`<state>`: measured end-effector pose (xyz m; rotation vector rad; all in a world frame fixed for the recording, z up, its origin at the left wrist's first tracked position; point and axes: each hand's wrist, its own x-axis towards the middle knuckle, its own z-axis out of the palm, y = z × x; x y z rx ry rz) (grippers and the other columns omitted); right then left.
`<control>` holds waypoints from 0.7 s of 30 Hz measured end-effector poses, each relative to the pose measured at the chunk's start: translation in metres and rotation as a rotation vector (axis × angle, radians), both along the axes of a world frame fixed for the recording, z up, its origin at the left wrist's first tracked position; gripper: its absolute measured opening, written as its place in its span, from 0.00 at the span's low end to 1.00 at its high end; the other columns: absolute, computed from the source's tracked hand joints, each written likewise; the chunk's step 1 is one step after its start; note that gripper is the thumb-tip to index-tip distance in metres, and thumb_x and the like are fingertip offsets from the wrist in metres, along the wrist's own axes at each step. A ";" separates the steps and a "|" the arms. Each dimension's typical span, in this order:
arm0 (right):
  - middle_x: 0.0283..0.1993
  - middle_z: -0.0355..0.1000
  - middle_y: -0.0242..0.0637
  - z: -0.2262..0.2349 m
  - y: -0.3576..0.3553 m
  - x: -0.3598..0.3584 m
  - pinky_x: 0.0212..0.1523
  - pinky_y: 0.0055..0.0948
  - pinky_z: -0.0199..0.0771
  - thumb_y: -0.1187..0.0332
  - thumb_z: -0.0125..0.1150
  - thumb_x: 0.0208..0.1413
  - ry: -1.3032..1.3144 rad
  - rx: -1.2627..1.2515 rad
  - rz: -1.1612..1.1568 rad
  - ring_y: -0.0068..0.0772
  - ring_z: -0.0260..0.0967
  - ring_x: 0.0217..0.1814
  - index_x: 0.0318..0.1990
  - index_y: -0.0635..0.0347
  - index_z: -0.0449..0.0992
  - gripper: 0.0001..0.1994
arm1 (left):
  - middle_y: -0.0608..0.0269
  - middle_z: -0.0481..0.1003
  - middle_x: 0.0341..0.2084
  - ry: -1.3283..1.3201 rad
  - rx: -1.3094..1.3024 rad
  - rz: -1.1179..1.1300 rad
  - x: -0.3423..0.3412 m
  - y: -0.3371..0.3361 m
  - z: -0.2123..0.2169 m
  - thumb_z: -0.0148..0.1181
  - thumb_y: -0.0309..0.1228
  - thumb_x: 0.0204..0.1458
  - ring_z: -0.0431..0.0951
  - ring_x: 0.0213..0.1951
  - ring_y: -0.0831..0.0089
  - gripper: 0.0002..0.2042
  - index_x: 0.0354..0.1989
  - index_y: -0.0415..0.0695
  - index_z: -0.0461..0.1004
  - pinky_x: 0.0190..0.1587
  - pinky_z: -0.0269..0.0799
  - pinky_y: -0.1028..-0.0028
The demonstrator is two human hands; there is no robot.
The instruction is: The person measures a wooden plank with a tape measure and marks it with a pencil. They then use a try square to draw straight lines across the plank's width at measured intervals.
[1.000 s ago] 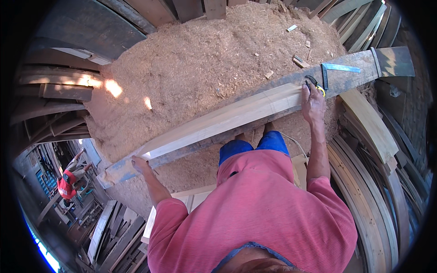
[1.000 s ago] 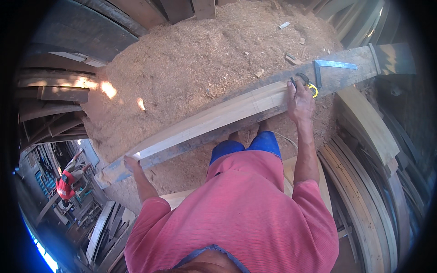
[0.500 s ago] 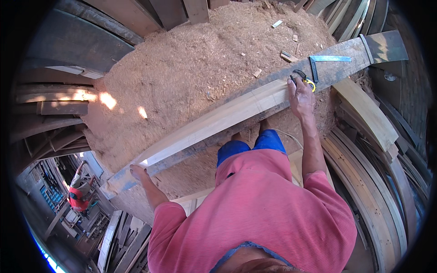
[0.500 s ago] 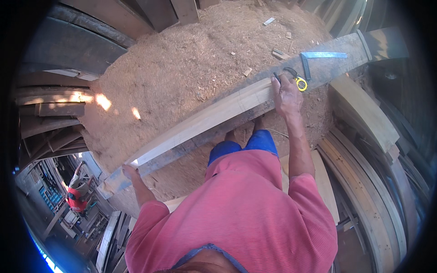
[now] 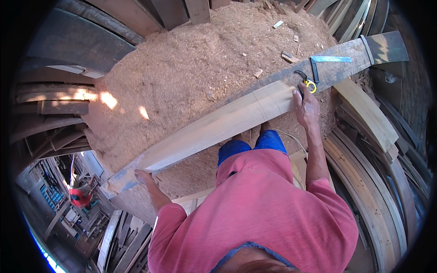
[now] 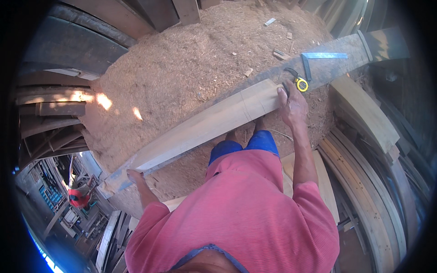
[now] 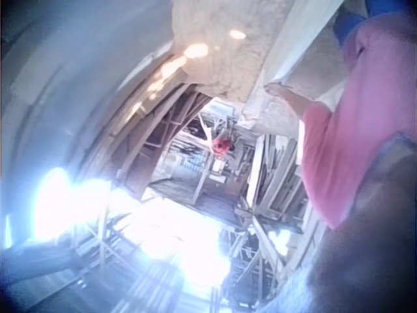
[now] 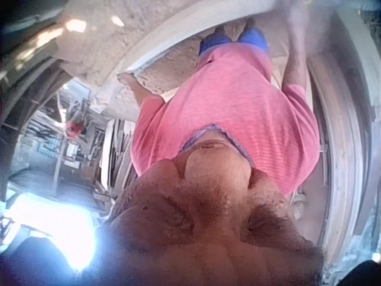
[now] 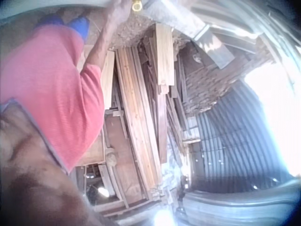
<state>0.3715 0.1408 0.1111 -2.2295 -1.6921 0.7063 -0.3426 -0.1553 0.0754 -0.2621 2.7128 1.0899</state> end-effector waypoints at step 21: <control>0.42 0.84 0.58 -0.124 -0.086 0.058 0.51 0.47 0.78 0.50 0.60 0.72 0.173 -0.328 -0.219 0.48 0.82 0.46 0.51 0.75 0.82 0.27 | 0.50 0.73 0.65 -0.586 0.338 0.329 0.046 -0.149 -0.094 0.50 0.48 0.72 0.76 0.62 0.48 0.25 0.70 0.48 0.69 0.67 0.74 0.36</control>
